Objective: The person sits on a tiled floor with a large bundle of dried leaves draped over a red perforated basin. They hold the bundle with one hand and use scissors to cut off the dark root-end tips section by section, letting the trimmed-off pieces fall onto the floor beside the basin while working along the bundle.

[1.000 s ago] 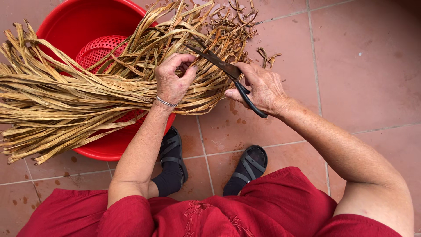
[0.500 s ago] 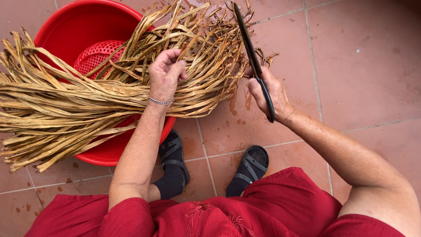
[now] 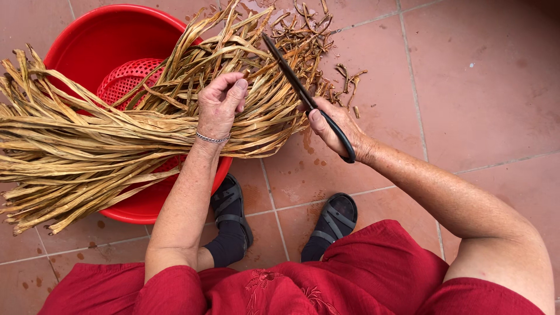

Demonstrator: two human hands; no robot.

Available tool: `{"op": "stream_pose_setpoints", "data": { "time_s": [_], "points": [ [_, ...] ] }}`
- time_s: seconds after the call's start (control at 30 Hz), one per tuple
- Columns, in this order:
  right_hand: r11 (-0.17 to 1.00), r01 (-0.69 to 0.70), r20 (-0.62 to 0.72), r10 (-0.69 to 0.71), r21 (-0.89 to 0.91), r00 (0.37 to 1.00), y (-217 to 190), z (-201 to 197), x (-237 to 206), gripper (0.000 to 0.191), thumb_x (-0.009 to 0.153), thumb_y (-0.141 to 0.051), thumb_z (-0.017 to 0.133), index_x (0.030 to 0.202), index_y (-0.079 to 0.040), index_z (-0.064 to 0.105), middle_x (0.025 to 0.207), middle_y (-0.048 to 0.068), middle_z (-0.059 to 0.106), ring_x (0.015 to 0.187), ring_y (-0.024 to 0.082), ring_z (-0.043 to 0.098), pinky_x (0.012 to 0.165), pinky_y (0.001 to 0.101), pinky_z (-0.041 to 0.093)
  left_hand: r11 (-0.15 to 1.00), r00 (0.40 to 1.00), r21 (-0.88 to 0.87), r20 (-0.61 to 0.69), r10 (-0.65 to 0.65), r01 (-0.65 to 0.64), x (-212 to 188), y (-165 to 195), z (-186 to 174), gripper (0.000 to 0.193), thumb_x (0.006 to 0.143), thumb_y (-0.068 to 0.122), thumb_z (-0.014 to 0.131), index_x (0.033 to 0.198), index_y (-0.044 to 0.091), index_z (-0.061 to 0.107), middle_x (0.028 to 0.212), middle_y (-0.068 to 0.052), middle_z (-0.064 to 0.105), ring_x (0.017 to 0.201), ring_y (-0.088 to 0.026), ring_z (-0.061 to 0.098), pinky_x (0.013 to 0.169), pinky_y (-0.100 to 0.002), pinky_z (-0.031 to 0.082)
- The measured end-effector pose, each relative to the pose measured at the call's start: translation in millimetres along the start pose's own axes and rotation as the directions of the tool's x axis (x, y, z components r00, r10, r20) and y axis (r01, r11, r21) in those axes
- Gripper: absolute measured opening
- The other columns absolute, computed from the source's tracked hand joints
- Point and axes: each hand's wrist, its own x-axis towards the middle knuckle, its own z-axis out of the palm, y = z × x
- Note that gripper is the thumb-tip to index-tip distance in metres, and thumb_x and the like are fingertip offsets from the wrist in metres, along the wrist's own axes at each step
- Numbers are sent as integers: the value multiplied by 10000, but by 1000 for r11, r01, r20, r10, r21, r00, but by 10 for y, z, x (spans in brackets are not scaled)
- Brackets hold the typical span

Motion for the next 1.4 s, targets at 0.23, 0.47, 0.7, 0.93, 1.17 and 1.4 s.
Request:
{"op": "stream_pose_setpoints", "data": {
  "time_s": [0.23,0.47,0.7,0.93,1.17,1.4],
  "points": [
    [988,-124,-126,135,94,983,-14,16,-98,584,1081,-571,382,1204,-57,630,733,65,548,702,203,604,683,379,531,978,994,186,-23,106,-100,90,-12,-7,147,1097,90,655,1210,-1,679,880,-35,671,664,-74,597,543,-217,519],
    [959,-255,-110,241,-128,964,64,-121,-248,537,985,-559,506,1192,-88,659,726,73,696,735,247,731,676,418,554,627,867,669,51,495,-398,277,222,-114,588,1010,-92,623,1519,137,437,1375,-108,602,1105,-137,689,853,-264,637],
    [906,-142,34,170,-398,985,173,18,-436,571,944,-598,640,1155,-68,661,750,142,700,750,367,723,667,498,563,-83,730,863,469,497,-498,226,288,97,162,831,194,879,900,142,742,1143,-79,568,1135,-263,509,913,-470,461],
    [946,-169,58,192,-275,980,236,47,-451,582,976,-592,535,1239,-83,636,869,165,709,848,359,720,739,494,557,183,897,905,319,305,-384,272,138,117,105,869,225,870,880,153,794,1058,-57,538,1101,-247,473,940,-457,380],
    [989,-138,50,140,-55,989,97,0,-347,641,972,-559,474,1401,-90,557,884,165,691,833,320,732,762,445,565,637,945,699,212,249,-325,150,176,-24,133,932,173,830,1037,97,798,1010,-32,583,1040,-205,539,929,-388,484],
    [988,-51,46,59,-144,997,-107,88,-148,559,999,-495,500,1387,-94,536,872,120,723,839,331,728,746,472,555,785,974,585,200,104,-204,82,262,33,133,957,159,804,1042,58,789,911,-33,666,845,-126,621,752,-289,508]
  ]
}}
